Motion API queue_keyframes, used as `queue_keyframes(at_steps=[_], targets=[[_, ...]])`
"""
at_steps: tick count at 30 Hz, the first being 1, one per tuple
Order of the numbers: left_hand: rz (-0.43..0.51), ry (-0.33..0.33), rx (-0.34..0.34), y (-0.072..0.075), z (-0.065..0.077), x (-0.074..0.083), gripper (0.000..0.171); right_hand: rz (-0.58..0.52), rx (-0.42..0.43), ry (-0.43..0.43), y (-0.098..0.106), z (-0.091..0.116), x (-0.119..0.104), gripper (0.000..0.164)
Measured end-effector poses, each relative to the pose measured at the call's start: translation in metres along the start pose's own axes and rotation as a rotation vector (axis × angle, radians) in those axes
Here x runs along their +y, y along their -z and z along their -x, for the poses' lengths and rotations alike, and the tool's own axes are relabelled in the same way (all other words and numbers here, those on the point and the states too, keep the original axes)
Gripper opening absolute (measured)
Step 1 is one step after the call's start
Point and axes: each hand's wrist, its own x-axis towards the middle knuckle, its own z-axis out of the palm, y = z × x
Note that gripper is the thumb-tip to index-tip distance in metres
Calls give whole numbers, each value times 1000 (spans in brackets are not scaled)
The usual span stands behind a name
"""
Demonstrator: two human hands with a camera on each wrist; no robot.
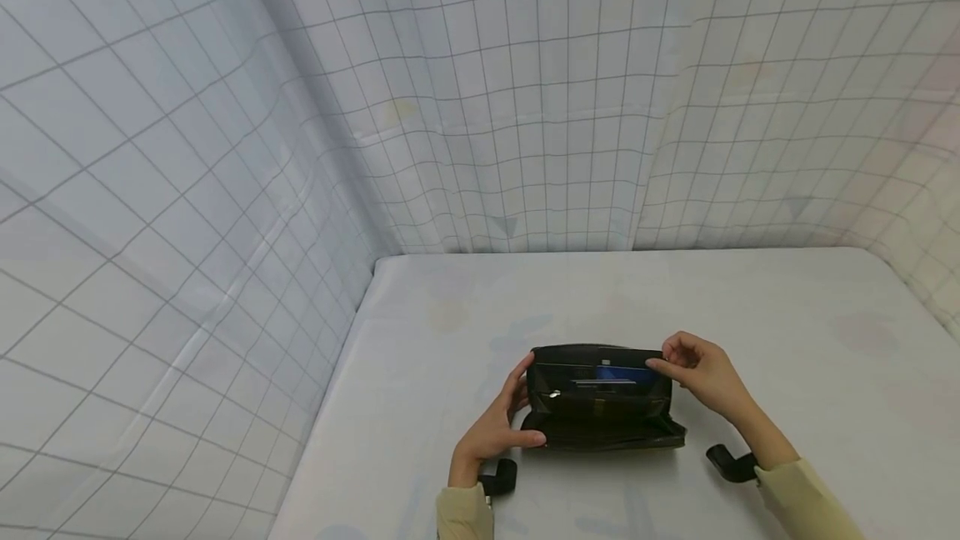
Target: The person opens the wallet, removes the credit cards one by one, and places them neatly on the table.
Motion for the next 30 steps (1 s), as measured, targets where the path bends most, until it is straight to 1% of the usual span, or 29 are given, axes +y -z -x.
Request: queue_keyframes(at_steps=[4,10,20,23,26,27,30], targets=[[-2,6,1,0,0,-1,104,14,26,7,-2,0,-1,16],[-3,4,9,-1,0,1,104,25,55,21,-2,0,-2,19],[-1,20,16,-1,0,3,104,37,115,98,-3,-2,-1,17],[-2,18,14,-1,0,2,105,32,127,115,-2,-2,-2,17],[2,18,12,-1,0,1,105,18,136,113,0,-4,-4,17],[-1,19,15,0,0,-4,105,12,140,114,0,-4,-4,16],[7,17,16,0,-1,-5,105,2,153,124,2,-6,-5,15]])
